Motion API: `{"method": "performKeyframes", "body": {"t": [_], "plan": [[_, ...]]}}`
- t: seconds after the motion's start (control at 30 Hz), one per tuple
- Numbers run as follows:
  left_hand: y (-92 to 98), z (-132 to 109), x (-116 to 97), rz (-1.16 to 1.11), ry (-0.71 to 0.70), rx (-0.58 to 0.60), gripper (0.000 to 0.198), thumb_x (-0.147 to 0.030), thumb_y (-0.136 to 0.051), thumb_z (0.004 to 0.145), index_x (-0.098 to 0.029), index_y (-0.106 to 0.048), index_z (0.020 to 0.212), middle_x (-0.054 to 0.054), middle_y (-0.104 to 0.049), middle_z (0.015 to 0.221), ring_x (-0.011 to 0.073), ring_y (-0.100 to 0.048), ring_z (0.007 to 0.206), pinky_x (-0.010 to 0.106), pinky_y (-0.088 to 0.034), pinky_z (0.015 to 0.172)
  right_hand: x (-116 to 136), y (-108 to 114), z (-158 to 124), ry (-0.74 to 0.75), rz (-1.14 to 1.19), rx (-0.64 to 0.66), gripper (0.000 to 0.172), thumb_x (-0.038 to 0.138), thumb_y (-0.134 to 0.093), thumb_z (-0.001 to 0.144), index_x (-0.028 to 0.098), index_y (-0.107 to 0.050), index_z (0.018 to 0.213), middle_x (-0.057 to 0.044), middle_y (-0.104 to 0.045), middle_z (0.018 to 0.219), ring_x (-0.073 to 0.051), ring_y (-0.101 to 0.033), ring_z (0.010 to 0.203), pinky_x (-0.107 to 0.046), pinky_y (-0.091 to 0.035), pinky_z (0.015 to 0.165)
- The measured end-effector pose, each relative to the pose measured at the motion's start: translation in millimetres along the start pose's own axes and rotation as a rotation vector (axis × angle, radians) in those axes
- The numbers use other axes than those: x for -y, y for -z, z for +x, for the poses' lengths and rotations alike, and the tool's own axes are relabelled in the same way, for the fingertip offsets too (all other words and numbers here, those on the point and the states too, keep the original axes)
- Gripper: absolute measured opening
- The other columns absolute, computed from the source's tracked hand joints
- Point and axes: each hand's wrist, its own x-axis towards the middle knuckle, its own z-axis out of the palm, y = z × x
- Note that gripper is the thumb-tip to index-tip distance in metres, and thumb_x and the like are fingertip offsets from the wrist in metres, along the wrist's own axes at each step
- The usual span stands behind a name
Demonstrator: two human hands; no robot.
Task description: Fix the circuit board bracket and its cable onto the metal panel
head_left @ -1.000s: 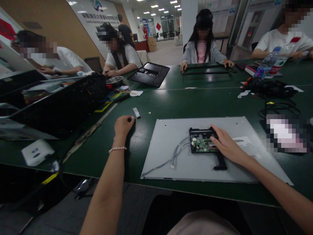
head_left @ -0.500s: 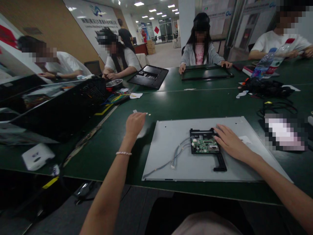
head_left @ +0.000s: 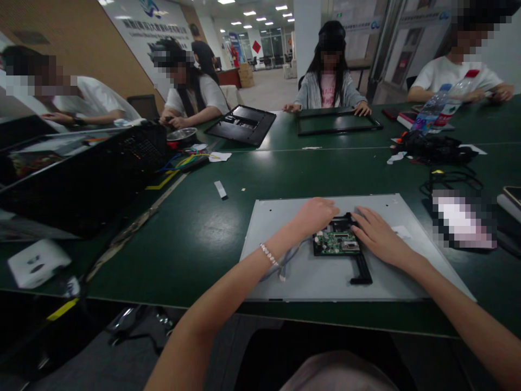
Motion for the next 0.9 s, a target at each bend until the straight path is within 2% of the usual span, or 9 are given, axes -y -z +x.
{"method": "performKeyframes", "body": {"t": [0.13, 0.23, 0.37, 0.5, 0.67, 0.8, 0.9], "plan": [[-12.1, -6.4, -5.9, -0.083, 0.050, 0.043, 0.016, -0.016, -0.057, 0.091, -0.015, -0.073, 0.092, 0.011, -0.074, 0.091, 0.0206, -0.070, 0.088, 0.031, -0.053, 0.079, 0.0, 0.2, 0.0, -0.005, 0.026, -0.004, 0.055, 0.049, -0.030, 0.101, 0.015, -0.052, 0.137, -0.019, -0.043, 0.150, -0.034, -0.036, 0.141, -0.056, -0.034, 0.114], [-17.9, -9.3, -4.5, -0.131, 0.115, 0.045, 0.018, -0.018, -0.056, 0.092, -0.016, -0.074, 0.097, 0.010, -0.074, 0.093, 0.0207, -0.070, 0.088, 0.031, -0.053, 0.078, -0.2, 0.4, 0.0, -0.008, 0.048, -0.008, 0.053, 0.049, -0.032, 0.100, 0.017, -0.052, 0.138, -0.017, -0.043, 0.151, -0.034, -0.036, 0.142, -0.057, -0.033, 0.114], [-20.7, -7.7, -2.2, -0.174, 0.127, 0.031, 0.020, -0.017, -0.054, 0.093, -0.015, -0.074, 0.098, 0.011, -0.074, 0.094, 0.0201, -0.068, 0.092, 0.031, -0.052, 0.083, 0.5, 1.8, 0.1, -0.009, 0.058, -0.016, 0.052, 0.048, -0.032, 0.100, 0.019, -0.052, 0.137, -0.015, -0.044, 0.150, -0.034, -0.036, 0.142, -0.057, -0.033, 0.114], [-21.3, -5.8, -0.3, -0.254, 0.096, 0.009, 0.020, -0.015, -0.055, 0.092, -0.014, -0.074, 0.098, 0.010, -0.074, 0.100, 0.0193, -0.067, 0.095, 0.031, -0.051, 0.088, 1.8, 2.9, 0.6, -0.010, 0.041, -0.009, 0.053, 0.048, -0.031, 0.100, 0.015, -0.053, 0.136, -0.018, -0.044, 0.149, -0.034, -0.036, 0.141, -0.056, -0.033, 0.115], [-19.9, -7.6, 4.0, -0.374, 0.110, -0.033, 0.026, -0.023, -0.050, 0.097, -0.013, -0.072, 0.106, 0.010, -0.073, 0.107, 0.0186, -0.066, 0.100, 0.032, -0.050, 0.094, 3.0, 5.1, 1.0, -0.009, 0.040, -0.005, 0.051, 0.048, -0.031, 0.100, 0.018, -0.053, 0.136, -0.016, -0.044, 0.150, -0.033, -0.036, 0.142, -0.056, -0.033, 0.115], [-7.6, -17.3, 26.0, -0.367, 0.217, -0.103, 0.030, -0.022, -0.046, 0.097, -0.013, -0.069, 0.114, 0.010, -0.072, 0.114, 0.0194, -0.065, 0.107, 0.034, -0.049, 0.096, 3.3, 7.8, 0.5, -0.010, 0.035, 0.010, 0.053, 0.048, -0.030, 0.101, 0.015, -0.053, 0.136, -0.018, -0.044, 0.150, -0.034, -0.036, 0.142, -0.055, -0.032, 0.116], [8.8, -36.9, 65.3, -0.293, 0.316, -0.095, 0.029, -0.022, -0.046, 0.095, -0.015, -0.073, 0.104, 0.009, -0.073, 0.108, 0.0199, -0.066, 0.102, 0.034, -0.049, 0.096, 2.8, 7.8, -0.2, -0.007, 0.052, 0.012, 0.053, 0.049, -0.031, 0.101, 0.018, -0.051, 0.139, -0.016, -0.043, 0.152, -0.033, -0.035, 0.143, -0.056, -0.032, 0.115]]}}
